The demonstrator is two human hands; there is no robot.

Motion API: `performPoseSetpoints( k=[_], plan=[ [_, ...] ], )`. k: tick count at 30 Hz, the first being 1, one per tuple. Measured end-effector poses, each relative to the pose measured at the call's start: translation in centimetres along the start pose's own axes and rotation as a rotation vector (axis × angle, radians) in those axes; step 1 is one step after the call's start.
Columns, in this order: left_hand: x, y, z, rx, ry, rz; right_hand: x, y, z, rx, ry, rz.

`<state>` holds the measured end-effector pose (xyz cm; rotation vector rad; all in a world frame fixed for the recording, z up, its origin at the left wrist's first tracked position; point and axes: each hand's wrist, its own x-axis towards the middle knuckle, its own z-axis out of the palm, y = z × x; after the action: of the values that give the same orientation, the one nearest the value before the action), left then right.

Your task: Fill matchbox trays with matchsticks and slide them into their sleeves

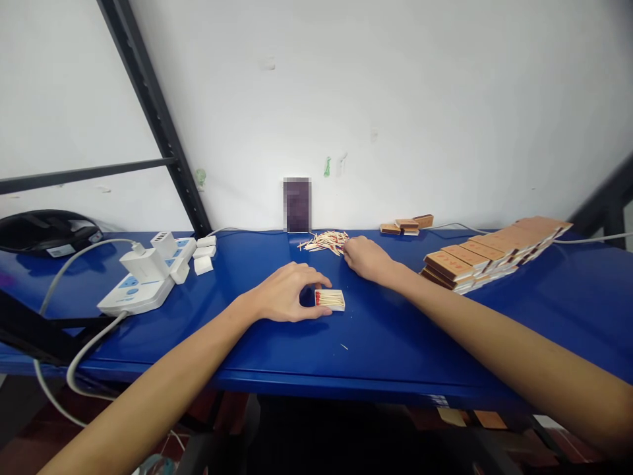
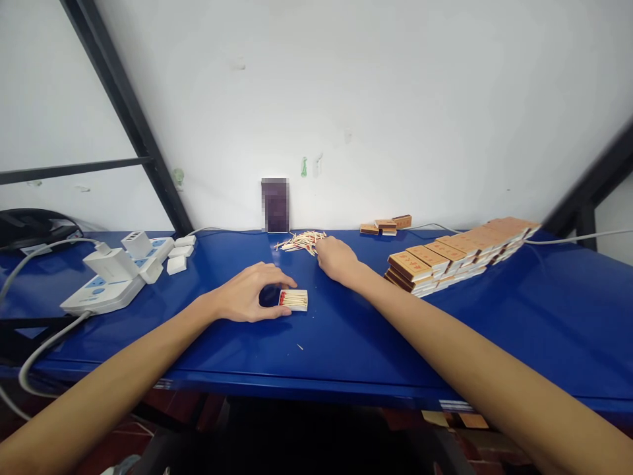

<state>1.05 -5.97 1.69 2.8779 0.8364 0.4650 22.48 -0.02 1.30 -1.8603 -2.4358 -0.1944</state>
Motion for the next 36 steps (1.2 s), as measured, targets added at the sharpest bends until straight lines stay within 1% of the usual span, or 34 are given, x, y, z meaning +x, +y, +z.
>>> performPoseSetpoints(
  k=[3, 8, 11, 13, 15, 17, 19, 20, 21, 23, 25, 29, 33, 34, 36],
  plan=[
    [0.0, -0.1, 0.0, 0.007, -0.001, 0.009, -0.5, 0.6, 0.1, -0.001, 0.019, -0.019],
    [0.0, -0.2, 0.1, -0.001, -0.005, 0.004, -3.0, 1.4, -0.1, 0.039, 0.005, -0.094],
    [0.1, 0.0, 0.4, -0.042, -0.005, 0.004, -4.1, 0.9, 0.0, 0.148, 0.019, -0.179],
    [0.0, 0.1, 0.4, -0.071, 0.006, -0.001, -4.1, 0.2, 0.1, 0.246, 0.043, -0.240],
    [0.0, -0.1, 0.4, -0.103, 0.046, -0.007, -3.7, -0.7, 0.3, 0.338, 0.057, -0.304],
    [0.1, -0.9, 0.1, -0.125, 0.129, -0.027, -3.1, -1.4, 0.5, 0.417, 0.067, -0.377],
    [0.5, -2.1, -0.4, -0.120, 0.205, -0.090, -2.6, -1.9, 0.7, 0.464, 0.087, -0.438],
    [0.7, -2.9, -0.7, -0.109, 0.214, -0.141, -2.5, -2.0, 0.8, 0.474, 0.102, -0.460],
    [1.0, -3.7, -0.9, -0.111, 0.190, -0.197, -2.3, -2.0, 0.9, 0.477, 0.117, -0.473],
    [1.7, -5.2, -1.2, -0.134, 0.080, -0.274, -2.2, -1.9, 1.3, 0.484, 0.143, -0.483],
    [2.4, -6.4, -1.3, -0.129, 0.010, -0.296, -2.1, -1.6, 1.8, 0.507, 0.170, -0.477],
    [3.3, -7.4, -1.5, -0.159, -0.060, -0.225, -2.1, -0.8, 2.3, 0.514, 0.231, -0.463],
    [3.7, -7.6, -2.1, -0.189, -0.191, -0.149, -2.5, -0.2, 2.2, 0.478, 0.231, -0.541],
    [3.7, -7.6, -2.2, -0.187, -0.204, -0.141, -2.6, -0.1, 2.1, 0.468, 0.222, -0.548],
    [3.7, -7.3, -2.1, -0.175, -0.184, -0.133, -2.8, 0.0, 2.1, 0.446, 0.208, -0.542]
  ],
)
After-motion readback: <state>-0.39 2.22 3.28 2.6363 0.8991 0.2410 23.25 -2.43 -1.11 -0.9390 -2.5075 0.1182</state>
